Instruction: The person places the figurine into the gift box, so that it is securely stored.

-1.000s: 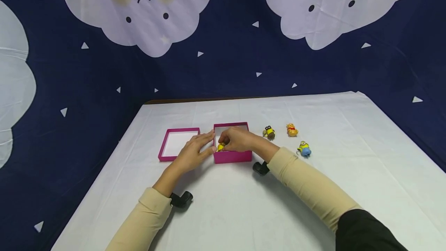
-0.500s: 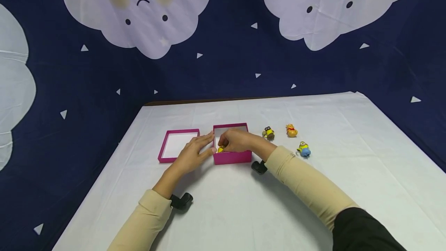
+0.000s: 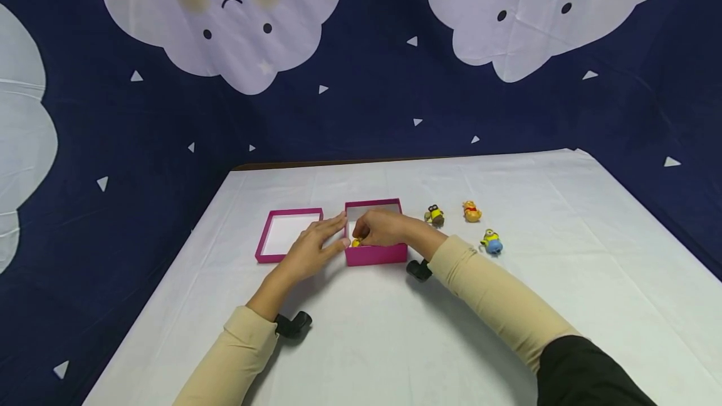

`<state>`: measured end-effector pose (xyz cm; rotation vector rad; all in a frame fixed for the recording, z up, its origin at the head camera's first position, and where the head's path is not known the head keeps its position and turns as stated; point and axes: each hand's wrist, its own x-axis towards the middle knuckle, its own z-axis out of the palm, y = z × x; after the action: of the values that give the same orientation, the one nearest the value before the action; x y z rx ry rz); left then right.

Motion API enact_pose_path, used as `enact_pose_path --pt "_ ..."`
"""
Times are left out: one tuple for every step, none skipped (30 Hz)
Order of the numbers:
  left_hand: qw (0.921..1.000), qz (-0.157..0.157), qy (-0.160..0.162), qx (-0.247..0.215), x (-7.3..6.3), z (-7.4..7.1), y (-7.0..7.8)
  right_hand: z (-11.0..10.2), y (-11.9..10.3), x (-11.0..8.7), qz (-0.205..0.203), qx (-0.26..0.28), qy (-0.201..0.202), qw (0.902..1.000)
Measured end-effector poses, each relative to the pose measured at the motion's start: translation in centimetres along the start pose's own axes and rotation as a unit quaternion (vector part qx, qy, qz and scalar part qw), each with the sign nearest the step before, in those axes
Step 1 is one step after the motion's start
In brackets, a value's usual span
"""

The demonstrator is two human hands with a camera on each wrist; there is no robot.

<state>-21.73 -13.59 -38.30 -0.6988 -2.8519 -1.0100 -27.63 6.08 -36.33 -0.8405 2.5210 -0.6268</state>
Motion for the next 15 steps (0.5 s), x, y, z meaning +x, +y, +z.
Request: enact_pose_path --pt "1.0000 -0.001 -0.001 -0.001 0.00 -0.02 0.02 0.00 -0.02 0.01 0.002 -0.001 0.001 1.0000" --pt "1.0000 -0.001 -0.002 -0.001 -0.01 -0.05 0.05 -0.02 -0.04 0.00 0.005 -0.003 0.003 1.0000" --pt "1.0000 -0.002 -0.003 -0.002 -0.01 -0.07 0.09 -0.04 -0.07 -0.03 0.007 -0.009 0.004 0.9999" --pt "1.0000 -0.002 -0.003 -0.003 -0.01 -0.09 0.12 -0.07 -0.10 -0.06 0.009 -0.012 0.006 0.9999" --pt "1.0000 0.001 -0.003 0.000 -0.01 -0.10 0.15 -0.10 -0.15 -0.08 0.012 -0.015 0.007 0.9998" --pt "1.0000 0.001 -0.002 0.000 0.01 -0.11 0.18 -0.13 -0.19 -0.10 0.013 -0.018 0.008 0.9997" --pt "1.0000 0.002 -0.002 0.000 0.01 -0.10 0.22 -0.13 -0.21 -0.13 0.015 -0.023 0.009 0.9996" --pt "1.0000 0.005 0.000 0.002 0.01 -0.10 0.24 -0.15 -0.23 -0.15 0.017 -0.029 0.009 0.9994" --pt "1.0000 0.006 0.001 0.003 0.03 -0.09 0.25 -0.15 -0.24 -0.16 0.018 -0.035 0.010 0.9992" --pt "0.9999 0.009 0.003 0.006 0.02 -0.09 0.26 -0.16 -0.25 -0.17 0.020 -0.040 0.011 0.9989" --pt "0.9999 0.011 0.004 0.008 0.03 -0.07 0.24 -0.16 -0.26 -0.18 0.022 -0.046 0.013 0.9986" --pt "0.9999 0.011 0.004 0.008 0.05 -0.06 0.23 -0.15 -0.27 -0.19 0.022 -0.053 0.015 0.9983" --pt "0.9999 0.012 0.004 0.009 0.05 -0.07 0.24 -0.16 -0.27 -0.21 0.023 -0.058 0.017 0.9979" --pt "0.9999 0.013 0.004 0.010 0.06 -0.07 0.23 -0.13 -0.26 -0.22 0.024 -0.061 0.019 0.9977" --pt "0.9999 0.012 0.004 0.009 0.06 -0.07 0.21 -0.13 -0.26 -0.23 0.024 -0.064 0.021 0.9974"
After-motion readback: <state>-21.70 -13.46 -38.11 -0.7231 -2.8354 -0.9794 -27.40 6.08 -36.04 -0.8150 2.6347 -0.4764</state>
